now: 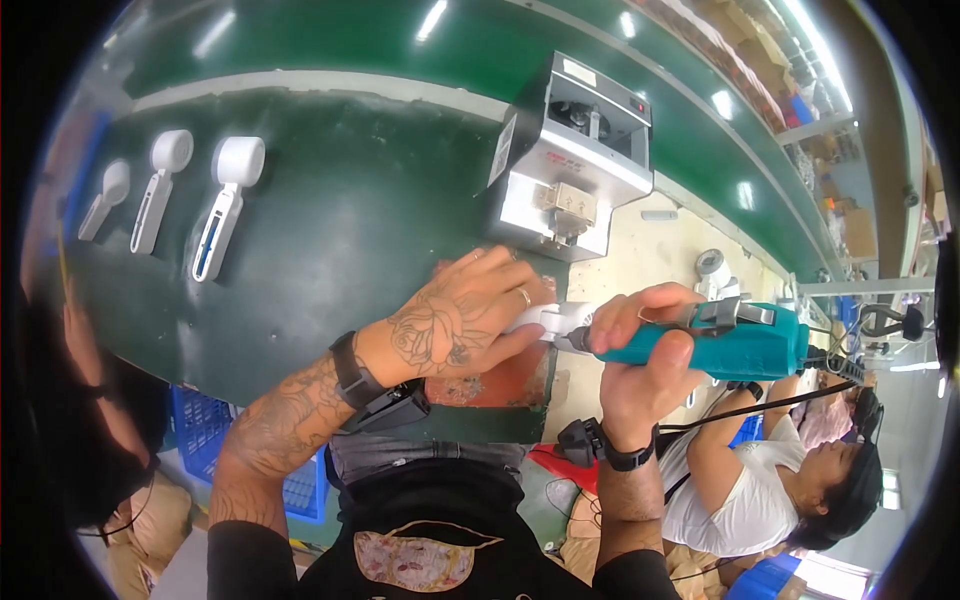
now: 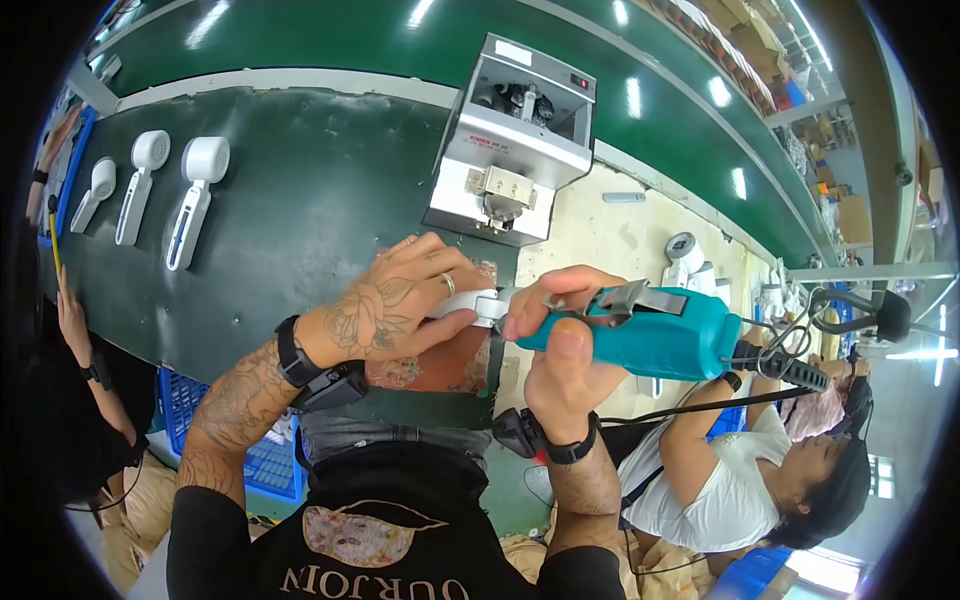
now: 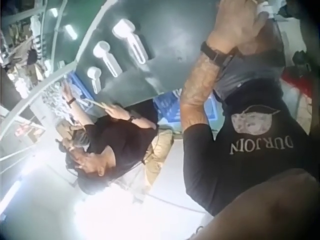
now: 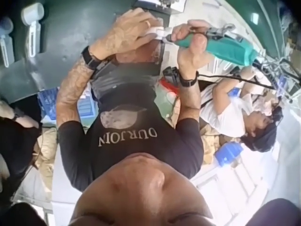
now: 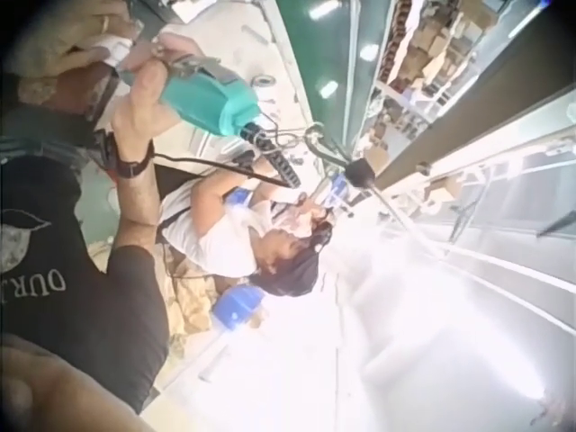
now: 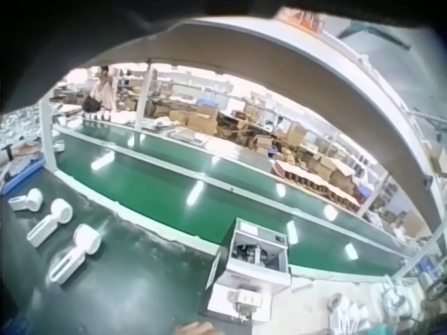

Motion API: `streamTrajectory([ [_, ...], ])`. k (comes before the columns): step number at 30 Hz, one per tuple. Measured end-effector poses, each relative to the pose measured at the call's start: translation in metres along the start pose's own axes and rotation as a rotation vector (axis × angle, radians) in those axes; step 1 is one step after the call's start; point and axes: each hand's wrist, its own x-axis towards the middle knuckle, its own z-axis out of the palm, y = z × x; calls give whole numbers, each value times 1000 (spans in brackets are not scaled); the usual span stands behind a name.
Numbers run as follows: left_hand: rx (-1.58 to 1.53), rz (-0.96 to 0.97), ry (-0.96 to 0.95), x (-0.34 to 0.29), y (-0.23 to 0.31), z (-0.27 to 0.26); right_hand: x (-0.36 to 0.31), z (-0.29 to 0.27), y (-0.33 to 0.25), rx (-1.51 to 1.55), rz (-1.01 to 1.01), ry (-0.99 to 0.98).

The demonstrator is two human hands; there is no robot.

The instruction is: The person picks up a white fan, places it on a red block, and uses a power tool to drive a screw into it. They repeat this process for several fans before fitting a plastic cover onto one of them by hand.

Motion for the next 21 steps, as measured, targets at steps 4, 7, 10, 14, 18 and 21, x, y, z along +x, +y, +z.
streamTrajectory([
  [4, 11, -21, -14, -1, -2, -2, -3, 2, 6, -12, 16, 0],
  [7, 2, -12, -6, 0, -5, -1, -4, -1, 9, -1, 34, 3],
  [10, 43, 7, 16, 1, -1, -4, -10, 5, 20, 15, 37, 73],
  [14, 69, 45, 31, 2, 2, 1, -15, -5, 19, 75, -18, 25],
  [18, 57, 38, -30, 0, 5, 4, -14, -6, 14, 121, 24, 16],
  [21, 61, 8, -44, -3, 8, 4, -17, -6, 19, 160, 34, 20],
])
